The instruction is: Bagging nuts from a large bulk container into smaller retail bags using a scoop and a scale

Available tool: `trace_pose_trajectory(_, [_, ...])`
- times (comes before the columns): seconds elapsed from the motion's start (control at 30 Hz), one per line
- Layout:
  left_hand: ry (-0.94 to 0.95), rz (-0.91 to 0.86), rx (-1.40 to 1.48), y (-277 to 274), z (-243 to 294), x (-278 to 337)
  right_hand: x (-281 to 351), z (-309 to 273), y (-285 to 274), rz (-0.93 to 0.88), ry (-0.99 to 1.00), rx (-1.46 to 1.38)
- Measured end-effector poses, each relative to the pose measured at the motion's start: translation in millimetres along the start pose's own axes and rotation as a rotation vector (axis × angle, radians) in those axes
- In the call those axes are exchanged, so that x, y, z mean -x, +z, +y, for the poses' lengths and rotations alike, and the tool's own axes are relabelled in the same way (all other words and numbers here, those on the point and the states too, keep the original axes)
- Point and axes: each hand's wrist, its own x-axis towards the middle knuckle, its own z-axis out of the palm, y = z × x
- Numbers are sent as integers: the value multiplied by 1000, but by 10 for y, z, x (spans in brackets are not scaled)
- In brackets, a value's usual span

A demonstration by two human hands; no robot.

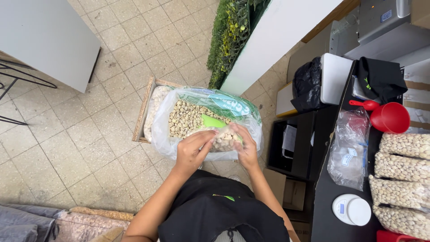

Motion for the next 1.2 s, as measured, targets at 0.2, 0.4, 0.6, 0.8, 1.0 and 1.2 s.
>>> trace_pose_trajectory(0.2, [-49, 72, -6, -57, -551, 238, -184, -278, 153, 33, -24, -53])
trace_pose_trajectory(0.4, [-380, -16, 328, -317, -522, 33, -250, -163, 267, 79, -11, -114])
trace_pose_trajectory(0.6, [-424, -312, 208, -146, -472, 166, -174, -228, 304, 6, 76, -116])
trace_pose_trajectory(0.8, [-409, -236, 207, -226, -700, 152, -182, -364, 249, 13, 45, -170])
trace_pose_trajectory(1.0, [-527, -47, 336, -249, -804, 134, -136, -307, 252, 18, 98, -139])
trace_pose_trajectory(1.2, [-497, 186, 457, -452, -804, -13, -135, -257, 189, 153, 151, -158])
